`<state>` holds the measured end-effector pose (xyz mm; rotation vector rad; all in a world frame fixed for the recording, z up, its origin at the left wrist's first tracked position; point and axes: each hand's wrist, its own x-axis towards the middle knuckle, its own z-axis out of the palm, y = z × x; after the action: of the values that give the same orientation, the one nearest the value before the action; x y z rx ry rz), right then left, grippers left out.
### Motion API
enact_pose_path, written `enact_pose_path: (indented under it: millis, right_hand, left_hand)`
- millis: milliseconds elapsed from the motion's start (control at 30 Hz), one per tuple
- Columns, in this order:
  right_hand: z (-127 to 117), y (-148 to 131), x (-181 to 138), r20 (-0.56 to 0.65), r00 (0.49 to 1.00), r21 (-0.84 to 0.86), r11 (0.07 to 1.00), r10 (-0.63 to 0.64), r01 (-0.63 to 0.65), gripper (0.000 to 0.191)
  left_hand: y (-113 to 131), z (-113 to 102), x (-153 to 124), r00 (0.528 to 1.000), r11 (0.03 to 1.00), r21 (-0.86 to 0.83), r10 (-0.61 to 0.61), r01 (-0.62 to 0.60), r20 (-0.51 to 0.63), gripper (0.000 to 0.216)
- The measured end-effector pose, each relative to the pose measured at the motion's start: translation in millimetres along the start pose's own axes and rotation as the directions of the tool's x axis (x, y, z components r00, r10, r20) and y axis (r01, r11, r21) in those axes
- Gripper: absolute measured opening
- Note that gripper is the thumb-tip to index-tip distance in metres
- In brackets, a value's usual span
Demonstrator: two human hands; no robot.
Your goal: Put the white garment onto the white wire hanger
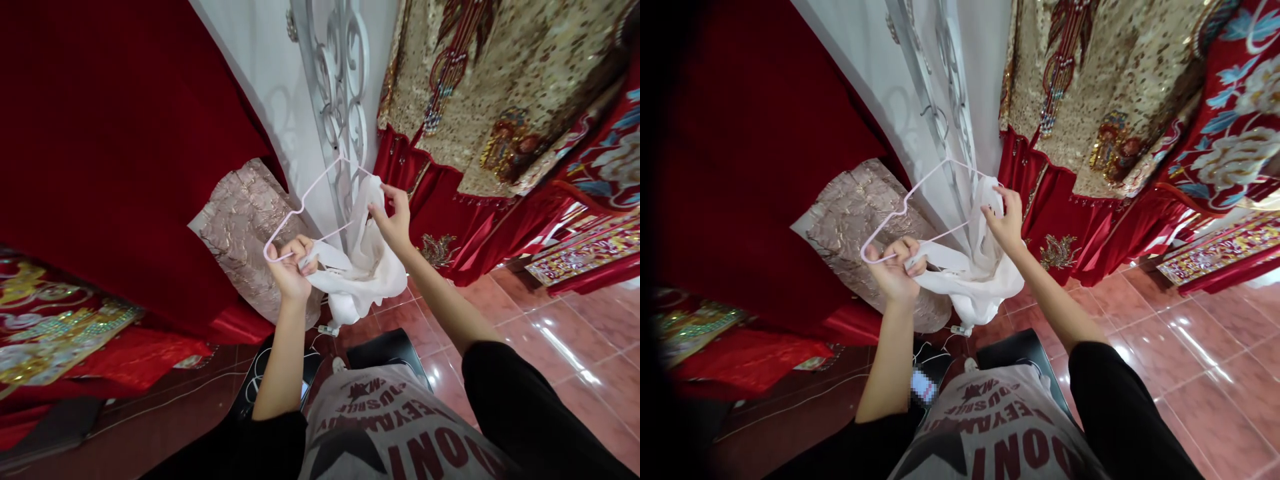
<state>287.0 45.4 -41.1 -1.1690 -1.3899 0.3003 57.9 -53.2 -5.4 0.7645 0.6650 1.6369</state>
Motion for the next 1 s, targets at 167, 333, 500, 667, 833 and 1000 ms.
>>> enact_pose_path:
  millis: [167,333,500,667,833,1000]
  right_hand:
    - [4.9,32.2,45.2,0.175,0.949,0.032,0.962,0.261,-0.270,0.031]
    - [-11.7,31.5,60.6,0.098,0.981,0.033,0.984,0.169,-0.173,0.024]
    - [-19.9,24.7,75.6,0.157,0.906,0.218,0.880,0.394,-0.421,0.024]
    - [-19.5,19.6,75.3,0.282,0.869,0.156,0.874,0.408,-0.461,0.031]
    - [-22.3,15.8,66.6,0.218,0.925,0.109,0.934,0.312,-0.341,0.037]
    - [-29.4,6.5,75.2,0.484,0.723,0.150,0.768,0.493,-0.623,0.035]
  left_hand:
    - [3.1,-0.8,1.9,1.000,0.999,-0.035,-0.015,0.014,-0.015,0.075]
    - [10.5,-6.4,6.7,0.996,0.997,-0.004,-0.072,0.072,-0.049,0.072]
    - [12.0,-8.9,13.7,0.992,0.996,-0.018,-0.091,0.089,-0.092,0.071]
    - [9.0,-12.2,18.8,0.992,0.997,-0.004,-0.081,0.081,-0.098,0.069]
    - [9.1,-16.5,22.4,0.992,0.996,0.002,-0.092,0.093,-0.091,0.068]
    - [9.9,-15.9,23.7,0.992,0.997,0.009,-0.074,0.076,-0.107,0.069]
